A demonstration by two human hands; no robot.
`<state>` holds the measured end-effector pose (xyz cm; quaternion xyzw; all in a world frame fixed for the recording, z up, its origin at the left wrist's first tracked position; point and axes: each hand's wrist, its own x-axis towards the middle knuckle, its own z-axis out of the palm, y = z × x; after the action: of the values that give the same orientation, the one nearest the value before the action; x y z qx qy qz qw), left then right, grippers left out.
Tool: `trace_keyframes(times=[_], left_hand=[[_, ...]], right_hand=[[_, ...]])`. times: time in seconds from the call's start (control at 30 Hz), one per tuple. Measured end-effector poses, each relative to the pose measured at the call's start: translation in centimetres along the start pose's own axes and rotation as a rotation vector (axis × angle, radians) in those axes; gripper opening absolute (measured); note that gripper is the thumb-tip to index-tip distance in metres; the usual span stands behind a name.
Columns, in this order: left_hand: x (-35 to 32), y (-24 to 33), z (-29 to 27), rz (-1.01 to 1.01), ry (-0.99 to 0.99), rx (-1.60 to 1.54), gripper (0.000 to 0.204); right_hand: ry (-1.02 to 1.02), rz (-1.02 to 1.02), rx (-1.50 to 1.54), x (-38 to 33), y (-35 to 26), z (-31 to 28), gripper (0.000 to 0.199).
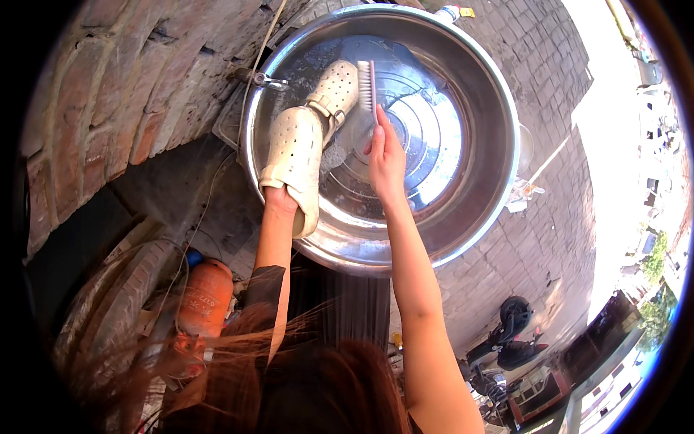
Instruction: The person retrieves a pair of white clogs and a brush from a cluttered workshop, then moves to an outdoor sink area. They place the shoes in a metal basin, fill it with water from a hose, and scrub the shoes thoroughly with the brush and water.
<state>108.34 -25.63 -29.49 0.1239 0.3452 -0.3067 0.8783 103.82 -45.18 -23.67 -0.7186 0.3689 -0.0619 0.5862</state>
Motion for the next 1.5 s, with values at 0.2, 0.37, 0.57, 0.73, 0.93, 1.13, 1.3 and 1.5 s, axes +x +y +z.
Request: trace_keyframes(times=[0.2,0.37,0.57,0.73,0.93,1.13,1.3,1.5], left_hand=[[0.5,-2.7,1.2,-0.072,0.056,0.093,0.040],[0.3,-4.3,3.6,-0.069,0.013,0.151,0.042],[1.6,-4.4,1.0,-0.146,-0.102,0.057,0.046],[2.6,-4.0,2.6,-0.171,-0.154,0.050,0.049],[2.3,-6.0,1.5,-0.180,-0.183,0.190,0.048],[2.7,-4.0,2.7,-0.308,-0.114,0.396,0.048],[3.7,-2.7,4.4,-0.479,-0.255,0.416,0.050],[4.5,-2.6,4.6,-0.631,-0.181,0.713,0.051]], right_hand=[[-0.224,-0.265,-0.755,-7.1,-3.2,-0.9,0.047],[-0.012,-0.177,-0.570,-4.5,-1.9,-2.7,0.043],[0.069,-0.193,-0.597,-3.7,-2.9,-2.8,0.044],[-0.029,-0.272,-0.610,-10.2,-0.4,-4.9,0.044],[0.204,-0.319,-0.554,-3.7,-4.2,-5.8,0.039],[0.214,-0.178,-0.484,-8.0,-4.4,-8.3,0.035],[-0.110,0.058,-0.350,-2.3,-7.6,-11.6,0.031],[-0.305,0.130,-0.157,-0.1,-1.1,-13.5,0.030]])
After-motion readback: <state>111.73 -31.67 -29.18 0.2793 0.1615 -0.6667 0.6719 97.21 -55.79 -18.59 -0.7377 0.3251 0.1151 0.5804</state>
